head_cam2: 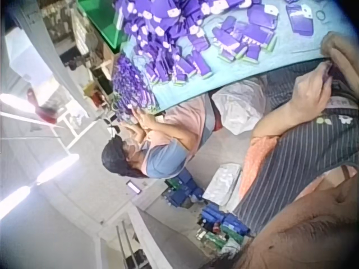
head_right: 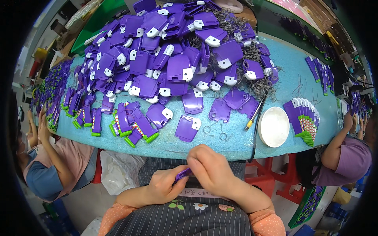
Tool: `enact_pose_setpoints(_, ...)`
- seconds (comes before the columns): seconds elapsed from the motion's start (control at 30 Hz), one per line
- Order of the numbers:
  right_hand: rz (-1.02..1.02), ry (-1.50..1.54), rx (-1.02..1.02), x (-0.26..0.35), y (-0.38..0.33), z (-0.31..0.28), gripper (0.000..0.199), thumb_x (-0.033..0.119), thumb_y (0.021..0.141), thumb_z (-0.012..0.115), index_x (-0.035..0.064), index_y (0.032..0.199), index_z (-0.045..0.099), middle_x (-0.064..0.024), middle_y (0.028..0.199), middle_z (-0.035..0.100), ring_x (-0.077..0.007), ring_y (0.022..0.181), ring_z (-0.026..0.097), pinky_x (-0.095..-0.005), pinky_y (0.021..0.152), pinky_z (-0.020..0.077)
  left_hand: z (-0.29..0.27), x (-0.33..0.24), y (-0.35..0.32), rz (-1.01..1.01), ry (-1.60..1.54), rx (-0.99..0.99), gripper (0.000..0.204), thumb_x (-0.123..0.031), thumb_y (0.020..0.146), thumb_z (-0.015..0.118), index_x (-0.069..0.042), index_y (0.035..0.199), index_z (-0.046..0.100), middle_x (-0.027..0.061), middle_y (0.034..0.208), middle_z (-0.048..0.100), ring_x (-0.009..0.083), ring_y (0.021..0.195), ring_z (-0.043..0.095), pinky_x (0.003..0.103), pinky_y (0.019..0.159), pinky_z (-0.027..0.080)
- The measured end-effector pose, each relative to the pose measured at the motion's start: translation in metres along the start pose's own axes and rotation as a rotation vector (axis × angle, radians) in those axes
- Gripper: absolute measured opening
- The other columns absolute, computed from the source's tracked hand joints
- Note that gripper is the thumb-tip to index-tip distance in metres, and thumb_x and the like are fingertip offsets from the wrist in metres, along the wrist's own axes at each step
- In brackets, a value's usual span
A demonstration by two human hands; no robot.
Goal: The person sits at a table and assembles purple plastic toy parts by hand. They pick up a purple plastic body, insert a thin wire into it, and then attach a green plastic base to the bottom. The person repeats this assembly process for multiple units, placing the finished items on the table.
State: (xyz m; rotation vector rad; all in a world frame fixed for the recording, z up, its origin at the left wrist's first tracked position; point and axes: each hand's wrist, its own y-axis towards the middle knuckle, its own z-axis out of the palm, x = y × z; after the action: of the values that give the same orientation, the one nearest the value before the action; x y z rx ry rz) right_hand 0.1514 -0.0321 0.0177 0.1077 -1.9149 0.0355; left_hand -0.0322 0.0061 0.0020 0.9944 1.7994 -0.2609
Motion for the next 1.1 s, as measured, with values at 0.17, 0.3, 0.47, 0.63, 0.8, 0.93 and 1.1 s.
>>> enact_pose_setpoints(0.17, 0.018, 0.240, -0.338, -0.016, 0.029, -0.021, 0.005, 0.005, 0.086, 0.057, 0.0002, 0.086, 0.055, -0.0070, 0.084, 0.056, -0.0133, 0.068, 0.051, -0.0267, 0.061, 0.0417, -0.016, -0.007, 0.006, -0.168, -0.356, 0.366, 0.029, -0.008, 0.087, 0.057, 0.004, 0.113, 0.053, 0.0129, 0.077, 0.064, 0.0191, 0.063, 0.065, 0.031, 0.055, 0.051)
enact_pose_setpoints(0.3, 0.159, 0.466, -0.626, -0.006, 0.023, -0.014, 0.012, 0.007, 0.085, 0.060, 0.0028, 0.095, 0.054, -0.0018, 0.090, 0.055, -0.0072, 0.073, 0.047, -0.0221, 0.061, 0.0394, -0.018, -0.015, 0.009, -0.607, -0.955, 0.035, 0.027, -0.010, 0.091, 0.053, 0.000, 0.116, 0.051, 0.0119, 0.091, 0.067, 0.0174, 0.076, 0.066, 0.028, 0.069, 0.053)
enact_pose_setpoints(0.47, 0.025, 0.176, -0.176, 0.011, -0.005, 0.017, 0.029, 0.005, 0.081, 0.064, -0.0006, 0.109, 0.058, -0.0146, 0.114, 0.058, -0.0216, 0.095, 0.059, -0.0287, 0.071, 0.0486, -0.005, -0.009, 0.005, -0.352, -0.271, -0.234, 0.022, -0.004, 0.087, 0.057, 0.002, 0.108, 0.055, 0.0137, 0.082, 0.065, 0.0134, 0.062, 0.064, 0.028, 0.054, 0.051)
enact_pose_setpoints(0.63, -0.019, 0.133, -0.232, 0.005, -0.010, 0.024, 0.024, -0.002, 0.084, 0.054, -0.0049, 0.107, 0.059, -0.0180, 0.111, 0.060, -0.0241, 0.099, 0.058, -0.0318, 0.083, 0.0456, 0.000, -0.008, 0.010, 0.064, 0.145, -0.269, 0.028, 0.000, 0.082, 0.062, 0.005, 0.108, 0.056, 0.0148, 0.078, 0.064, 0.0181, 0.057, 0.063, 0.027, 0.051, 0.049)
enact_pose_setpoints(0.8, -0.024, 0.153, -0.235, 0.006, -0.009, 0.029, 0.022, 0.000, 0.085, 0.054, -0.0044, 0.106, 0.059, -0.0165, 0.103, 0.060, -0.0228, 0.088, 0.061, -0.0288, 0.076, 0.0475, 0.009, -0.002, -0.007, -0.346, -0.492, -0.259, 0.027, -0.004, 0.088, 0.057, 0.006, 0.113, 0.053, 0.0118, 0.088, 0.065, 0.0099, 0.070, 0.062, 0.024, 0.064, 0.050)
enact_pose_setpoints(0.93, 0.157, 0.529, -0.332, 0.000, -0.012, 0.049, 0.020, 0.001, 0.086, 0.056, -0.0027, 0.105, 0.059, -0.0135, 0.093, 0.059, -0.0192, 0.077, 0.058, -0.0245, 0.068, 0.0449, 0.009, 0.002, -0.011, -0.346, -0.558, -0.175, 0.030, -0.006, 0.093, 0.048, 0.006, 0.120, 0.046, 0.0104, 0.101, 0.063, 0.0112, 0.089, 0.059, 0.025, 0.078, 0.048)
enact_pose_setpoints(1.1, 0.218, 0.582, -0.268, -0.001, -0.003, 0.036, 0.018, 0.004, 0.083, 0.061, 0.0008, 0.101, 0.060, -0.0083, 0.084, 0.055, -0.0159, 0.073, 0.053, -0.0224, 0.062, 0.0413, 0.008, 0.004, -0.008, -0.349, -0.915, -0.148, 0.034, -0.005, 0.096, 0.040, 0.004, 0.128, 0.036, 0.0145, 0.119, 0.054, 0.0159, 0.107, 0.054, 0.028, 0.091, 0.043)
